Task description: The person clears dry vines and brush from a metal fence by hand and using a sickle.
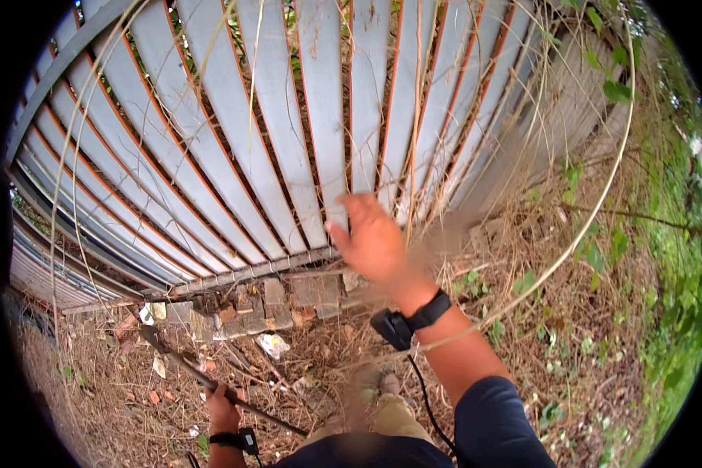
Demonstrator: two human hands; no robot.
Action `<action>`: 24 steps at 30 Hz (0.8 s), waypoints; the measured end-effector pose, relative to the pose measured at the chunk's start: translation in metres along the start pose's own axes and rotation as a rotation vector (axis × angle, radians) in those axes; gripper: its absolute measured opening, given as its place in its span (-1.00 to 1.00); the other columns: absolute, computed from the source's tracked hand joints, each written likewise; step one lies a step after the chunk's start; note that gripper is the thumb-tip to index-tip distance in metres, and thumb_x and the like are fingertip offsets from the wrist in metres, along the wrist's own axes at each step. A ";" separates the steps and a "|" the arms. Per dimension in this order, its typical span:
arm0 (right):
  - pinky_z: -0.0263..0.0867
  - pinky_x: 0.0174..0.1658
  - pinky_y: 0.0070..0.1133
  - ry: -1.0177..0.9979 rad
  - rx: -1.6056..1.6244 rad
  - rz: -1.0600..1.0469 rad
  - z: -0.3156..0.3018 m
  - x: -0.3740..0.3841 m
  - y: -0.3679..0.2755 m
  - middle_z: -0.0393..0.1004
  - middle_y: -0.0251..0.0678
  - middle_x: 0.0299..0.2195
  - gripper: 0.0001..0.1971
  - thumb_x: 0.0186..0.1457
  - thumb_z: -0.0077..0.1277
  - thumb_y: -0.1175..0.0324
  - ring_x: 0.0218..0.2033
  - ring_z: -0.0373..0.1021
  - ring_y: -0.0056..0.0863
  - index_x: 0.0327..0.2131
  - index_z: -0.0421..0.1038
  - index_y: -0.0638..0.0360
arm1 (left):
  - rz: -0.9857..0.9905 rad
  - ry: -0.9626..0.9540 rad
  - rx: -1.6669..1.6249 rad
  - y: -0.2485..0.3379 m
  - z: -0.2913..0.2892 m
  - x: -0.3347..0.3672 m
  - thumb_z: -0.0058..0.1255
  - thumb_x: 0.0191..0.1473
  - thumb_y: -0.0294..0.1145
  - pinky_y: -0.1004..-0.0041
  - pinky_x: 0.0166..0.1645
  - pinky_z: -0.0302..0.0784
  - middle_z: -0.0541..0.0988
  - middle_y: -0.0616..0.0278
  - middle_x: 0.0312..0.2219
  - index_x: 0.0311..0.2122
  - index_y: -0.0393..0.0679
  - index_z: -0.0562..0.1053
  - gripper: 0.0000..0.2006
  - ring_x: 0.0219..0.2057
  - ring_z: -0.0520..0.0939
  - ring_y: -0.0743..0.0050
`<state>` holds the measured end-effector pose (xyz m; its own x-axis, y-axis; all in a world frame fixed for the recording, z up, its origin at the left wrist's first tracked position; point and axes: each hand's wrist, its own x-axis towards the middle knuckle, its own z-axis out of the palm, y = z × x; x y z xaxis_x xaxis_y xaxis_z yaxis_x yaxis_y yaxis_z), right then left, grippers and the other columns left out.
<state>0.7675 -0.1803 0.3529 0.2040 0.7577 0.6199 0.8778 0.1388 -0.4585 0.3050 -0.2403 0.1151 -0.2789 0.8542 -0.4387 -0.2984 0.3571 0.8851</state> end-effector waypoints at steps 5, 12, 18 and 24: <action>0.41 -0.24 -0.51 0.418 0.231 -0.151 -0.061 0.076 0.002 0.44 -0.14 -0.27 -0.75 0.12 0.06 0.34 -0.29 0.44 -0.31 -0.16 0.40 0.25 | 0.158 0.268 0.094 0.016 -0.004 -0.024 -0.04 0.15 -0.36 0.57 -0.57 0.21 0.31 0.43 -0.59 -0.22 -0.11 0.30 -0.86 -0.63 0.30 0.66; 0.36 -0.21 -0.57 0.489 1.036 0.222 -0.144 0.082 -0.005 0.47 -0.27 -0.28 -0.70 0.28 -0.14 0.21 -0.24 0.46 -0.47 -0.09 0.34 0.24 | 0.125 0.242 0.577 0.076 -0.007 -0.096 -0.04 0.14 0.03 0.17 -0.25 0.49 0.61 -0.09 -0.34 -0.16 -0.31 0.53 -0.50 -0.31 0.60 -0.02; 0.38 -0.23 -0.50 0.580 1.153 0.137 -0.210 0.056 -0.013 0.47 -0.19 -0.25 -0.56 0.25 -0.12 0.09 -0.27 0.46 -0.34 -0.01 0.30 0.28 | 0.096 0.250 1.152 0.086 -0.029 -0.113 -0.27 0.18 0.20 0.08 -0.29 0.48 0.60 -0.14 -0.38 -0.13 -0.18 0.52 -0.41 -0.37 0.60 -0.11; 0.25 0.08 -0.47 0.287 0.579 0.223 -0.164 0.110 0.002 0.39 -0.09 0.00 -0.46 0.22 -0.05 0.10 0.04 0.33 -0.29 0.12 0.21 0.30 | 0.411 -0.046 1.370 0.036 -0.094 -0.068 -0.25 0.23 0.02 0.07 -0.42 0.47 0.60 -0.02 -0.43 -0.04 -0.03 0.41 -0.60 -0.46 0.60 -0.07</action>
<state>0.8631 -0.2017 0.5245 0.5304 0.6195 0.5787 0.4440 0.3786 -0.8121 0.2275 -0.3209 0.1618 -0.0906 0.9864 -0.1375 0.9030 0.1396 0.4063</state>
